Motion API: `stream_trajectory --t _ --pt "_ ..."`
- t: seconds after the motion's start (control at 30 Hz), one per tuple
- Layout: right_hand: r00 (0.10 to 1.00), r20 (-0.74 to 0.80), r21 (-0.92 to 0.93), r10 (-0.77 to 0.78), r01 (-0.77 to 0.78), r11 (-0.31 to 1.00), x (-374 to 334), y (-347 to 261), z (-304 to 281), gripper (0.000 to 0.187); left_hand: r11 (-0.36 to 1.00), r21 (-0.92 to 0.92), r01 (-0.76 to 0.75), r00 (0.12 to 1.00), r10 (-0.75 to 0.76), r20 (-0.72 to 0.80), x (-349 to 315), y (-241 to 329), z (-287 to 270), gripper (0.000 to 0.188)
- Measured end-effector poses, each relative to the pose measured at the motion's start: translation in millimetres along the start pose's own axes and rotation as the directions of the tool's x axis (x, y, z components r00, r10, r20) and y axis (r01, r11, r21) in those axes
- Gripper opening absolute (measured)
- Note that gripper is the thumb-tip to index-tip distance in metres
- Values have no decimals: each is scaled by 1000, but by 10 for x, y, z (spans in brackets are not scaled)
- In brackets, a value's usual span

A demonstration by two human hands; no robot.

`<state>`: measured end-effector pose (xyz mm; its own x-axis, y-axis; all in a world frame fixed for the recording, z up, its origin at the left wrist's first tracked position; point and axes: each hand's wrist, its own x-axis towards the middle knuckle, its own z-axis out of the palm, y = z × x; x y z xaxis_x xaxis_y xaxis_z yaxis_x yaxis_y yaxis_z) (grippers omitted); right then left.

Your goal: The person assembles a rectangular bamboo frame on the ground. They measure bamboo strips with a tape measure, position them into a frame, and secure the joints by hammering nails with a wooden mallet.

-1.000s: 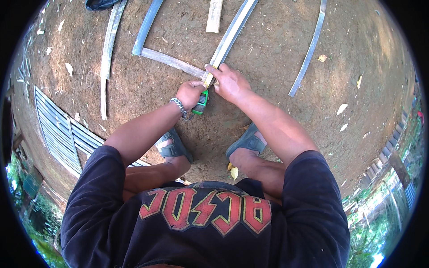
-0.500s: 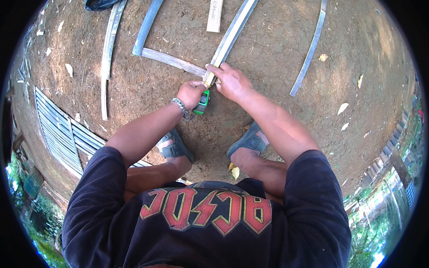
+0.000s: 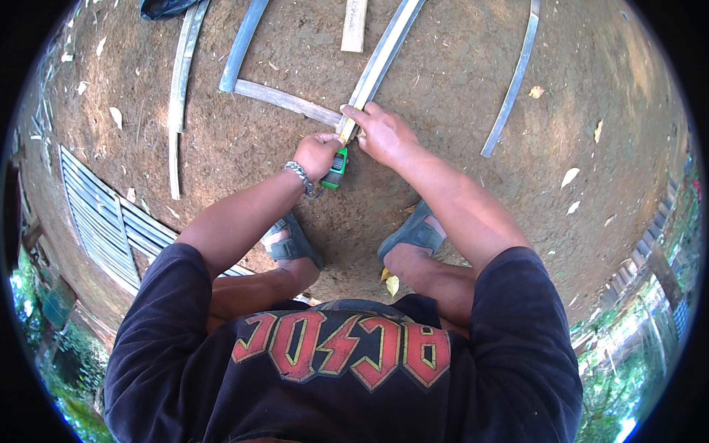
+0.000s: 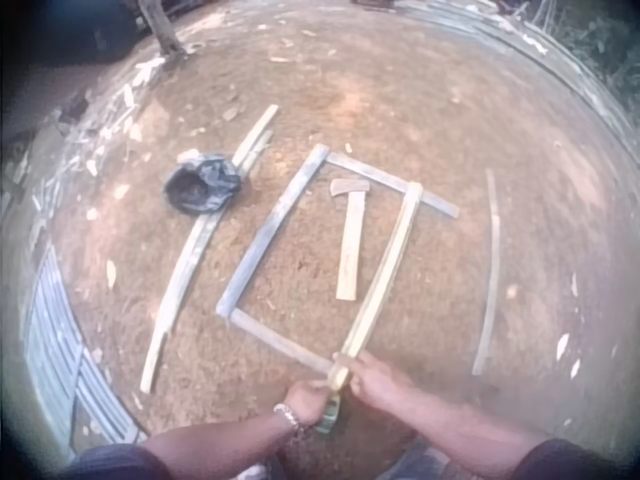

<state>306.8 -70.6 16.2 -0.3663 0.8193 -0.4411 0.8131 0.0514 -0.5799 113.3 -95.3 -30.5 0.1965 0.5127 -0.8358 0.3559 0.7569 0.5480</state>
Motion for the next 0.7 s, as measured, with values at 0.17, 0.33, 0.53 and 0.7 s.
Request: stream_trajectory --t 0.17,0.33,0.53,0.7 --pt "1000 -7 14 -9 10 1000 4 12 5 65 998 -61 -3 1000 3 5 61 -100 10 20" --pt "1000 -21 31 -10 11 999 -8 33 9 65 999 -49 -4 1000 5 17 46 -73 5 21" --pt "999 -29 35 -32 33 999 -1 55 20 64 999 -29 -16 1000 16 3 57 -73 5 21" --pt "999 -30 47 -31 32 998 -7 37 5 65 999 -27 -38 999 38 12 64 -97 -5 22"
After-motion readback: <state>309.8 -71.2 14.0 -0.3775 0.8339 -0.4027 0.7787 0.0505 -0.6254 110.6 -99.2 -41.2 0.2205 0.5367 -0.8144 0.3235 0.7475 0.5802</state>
